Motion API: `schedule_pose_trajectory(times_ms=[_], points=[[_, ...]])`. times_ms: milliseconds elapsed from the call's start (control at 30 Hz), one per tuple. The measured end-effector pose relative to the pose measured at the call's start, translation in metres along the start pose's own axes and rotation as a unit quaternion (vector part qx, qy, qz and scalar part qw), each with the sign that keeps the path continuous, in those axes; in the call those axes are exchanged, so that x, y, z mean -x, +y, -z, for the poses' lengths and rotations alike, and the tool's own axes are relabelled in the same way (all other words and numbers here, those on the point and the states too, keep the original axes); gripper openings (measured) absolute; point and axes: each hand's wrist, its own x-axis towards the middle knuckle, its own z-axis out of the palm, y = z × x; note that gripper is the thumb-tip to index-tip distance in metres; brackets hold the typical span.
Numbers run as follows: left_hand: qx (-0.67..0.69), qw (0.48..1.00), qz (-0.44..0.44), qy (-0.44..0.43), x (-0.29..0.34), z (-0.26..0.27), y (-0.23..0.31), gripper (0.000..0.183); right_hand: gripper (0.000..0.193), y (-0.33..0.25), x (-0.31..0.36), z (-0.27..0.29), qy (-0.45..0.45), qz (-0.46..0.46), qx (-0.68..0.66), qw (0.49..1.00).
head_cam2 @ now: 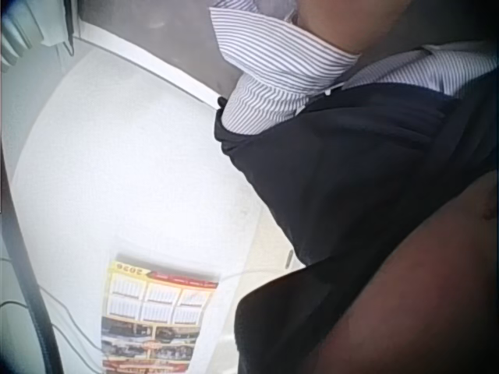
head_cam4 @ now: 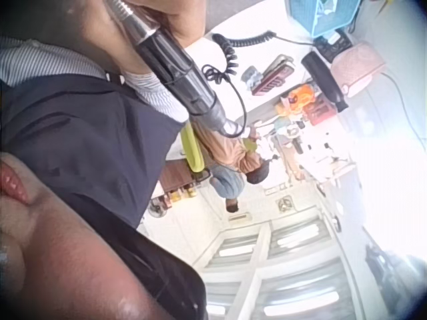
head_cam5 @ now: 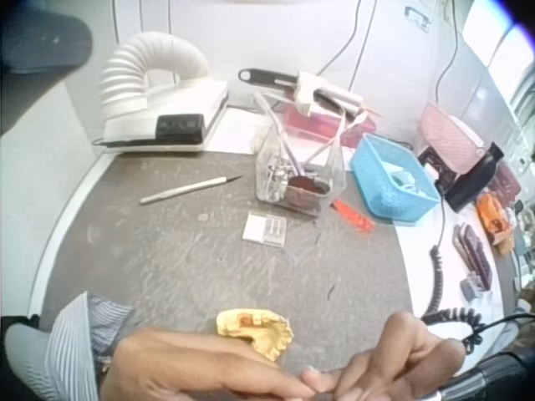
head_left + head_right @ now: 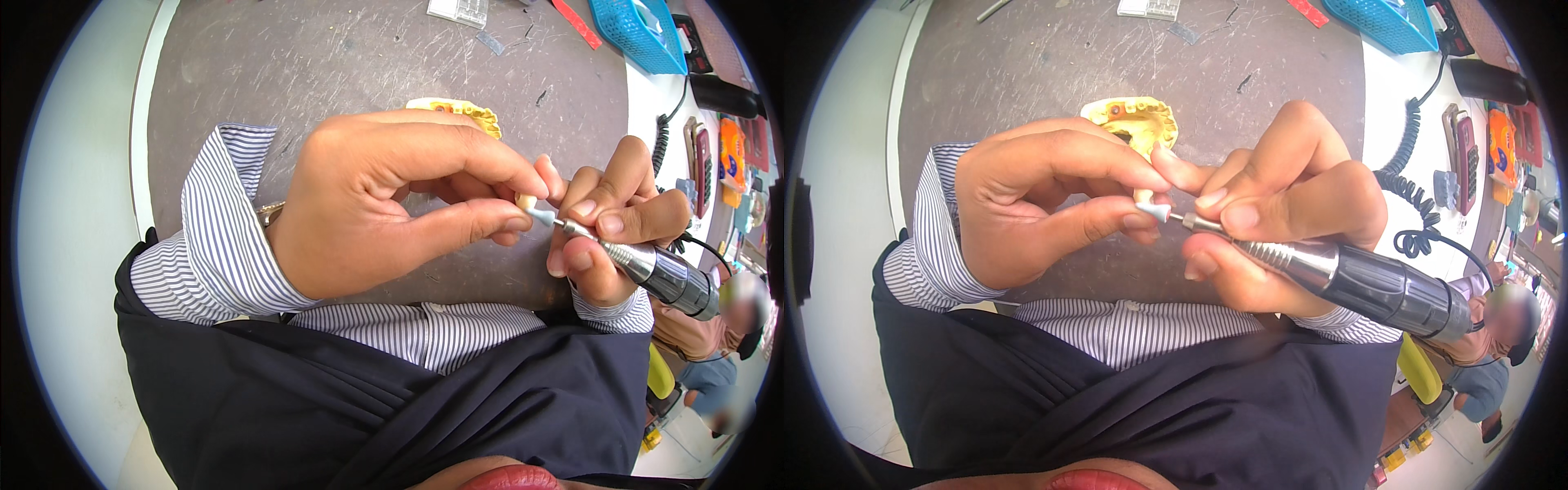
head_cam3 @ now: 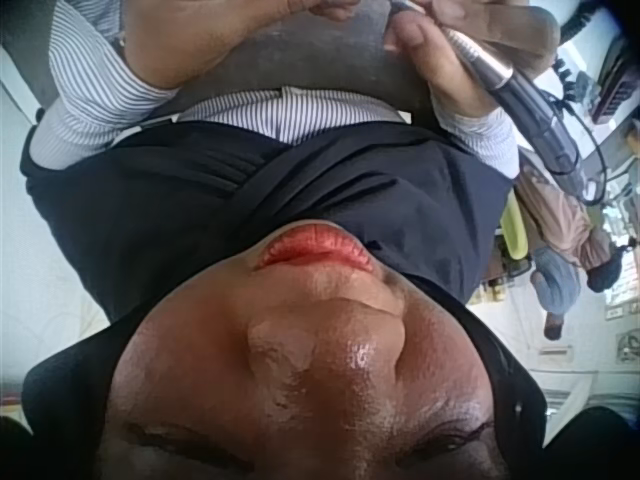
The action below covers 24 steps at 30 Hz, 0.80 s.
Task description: The person works on a yellow dental model, using a rotary tool to grind a small tooth-shaped object. They repeatedly place the object into the model to check the fit, then remove it to continue grinding with the rotary tool.
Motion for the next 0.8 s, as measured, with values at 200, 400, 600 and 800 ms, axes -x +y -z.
schedule_pose_trajectory(times_ms=[200, 400, 600, 800], points=[[0.015, 1.0, 0.027, 0.0, -0.003, -0.01, -0.004, 0.024, 0.015, -0.001, 0.0, 0.013, 0.1, -0.001, -0.061, 0.993], [0.031, 0.998, 0.054, 0.019, -0.01, -0.018, -0.009, 0.023, 0.019, -0.005, 0.011, 0.011, 0.006, 0.115, 0.028, 0.993], [-0.001, 0.998, 0.053, 0.015, -0.017, -0.041, -0.02, 0.02, 0.023, 0.001, 0.025, 0.039, -0.074, 0.187, 0.179, 0.963], [0.023, 0.997, 0.069, 0.03, -0.019, -0.042, -0.021, 0.02, 0.026, -0.002, 0.029, 0.035, -0.048, 0.203, 0.19, 0.959]])
